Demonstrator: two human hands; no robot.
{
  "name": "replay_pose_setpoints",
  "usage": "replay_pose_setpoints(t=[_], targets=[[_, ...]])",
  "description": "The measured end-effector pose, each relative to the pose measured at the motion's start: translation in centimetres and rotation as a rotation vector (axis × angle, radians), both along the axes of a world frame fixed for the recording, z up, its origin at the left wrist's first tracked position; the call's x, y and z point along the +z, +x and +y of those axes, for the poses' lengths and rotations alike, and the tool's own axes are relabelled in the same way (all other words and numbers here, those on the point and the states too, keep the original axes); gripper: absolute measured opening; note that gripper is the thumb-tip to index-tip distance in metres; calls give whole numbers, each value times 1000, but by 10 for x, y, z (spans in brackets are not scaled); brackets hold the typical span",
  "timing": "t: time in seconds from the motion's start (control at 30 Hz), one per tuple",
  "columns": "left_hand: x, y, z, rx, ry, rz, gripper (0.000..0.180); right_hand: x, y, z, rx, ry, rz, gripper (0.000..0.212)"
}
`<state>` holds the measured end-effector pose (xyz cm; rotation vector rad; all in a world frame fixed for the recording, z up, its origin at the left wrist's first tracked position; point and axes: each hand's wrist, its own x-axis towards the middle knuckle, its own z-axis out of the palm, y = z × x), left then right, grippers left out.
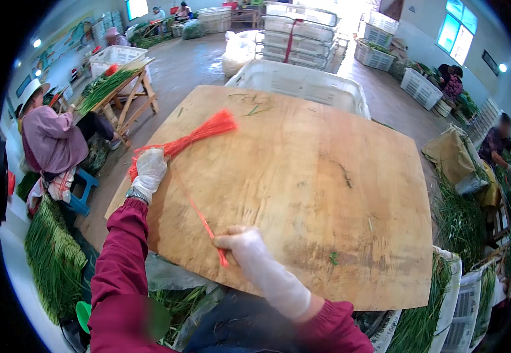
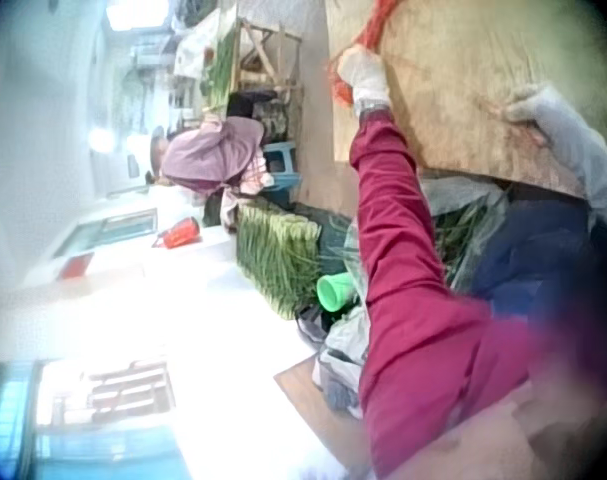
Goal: The person removes yellowed leaves from green onions by hand, bunches the stalks on a wooden table, wraps red plastic ties around them, and places the completed bundles into white plastic crates.
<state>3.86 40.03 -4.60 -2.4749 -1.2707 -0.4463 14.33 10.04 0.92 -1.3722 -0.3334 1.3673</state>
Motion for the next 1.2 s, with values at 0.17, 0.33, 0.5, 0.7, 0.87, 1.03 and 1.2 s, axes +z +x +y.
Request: replay_pose_setpoints(t=[0.17, 0.33, 0.5, 0.7, 0.87, 1.03, 1.2], targets=[[6, 61, -5, 28, 28, -82, 31, 33, 37, -95, -336, 147, -375, 12], [21, 91, -58, -178, 120, -159, 38, 28, 89, -165, -1025, 322, -108, 13], [-5, 130, -147, -789, -163, -498, 26, -8, 122, -202, -1324, 440, 43, 10], [18, 194, -308, -1270, -302, 30, 22, -39, 134, -237, -1411, 545, 290, 6], [-3, 248, -374, -1467, -103, 96, 44, -37, 128, -245, -1465, 419, 318, 5], [12, 273, -289, -895, -521, 371, 39, -54, 129, -224, -1382, 404, 433, 8], [-28, 97, -123, -1055, 41, -46, 14, -66, 140, -178, -1294, 468, 554, 9]])
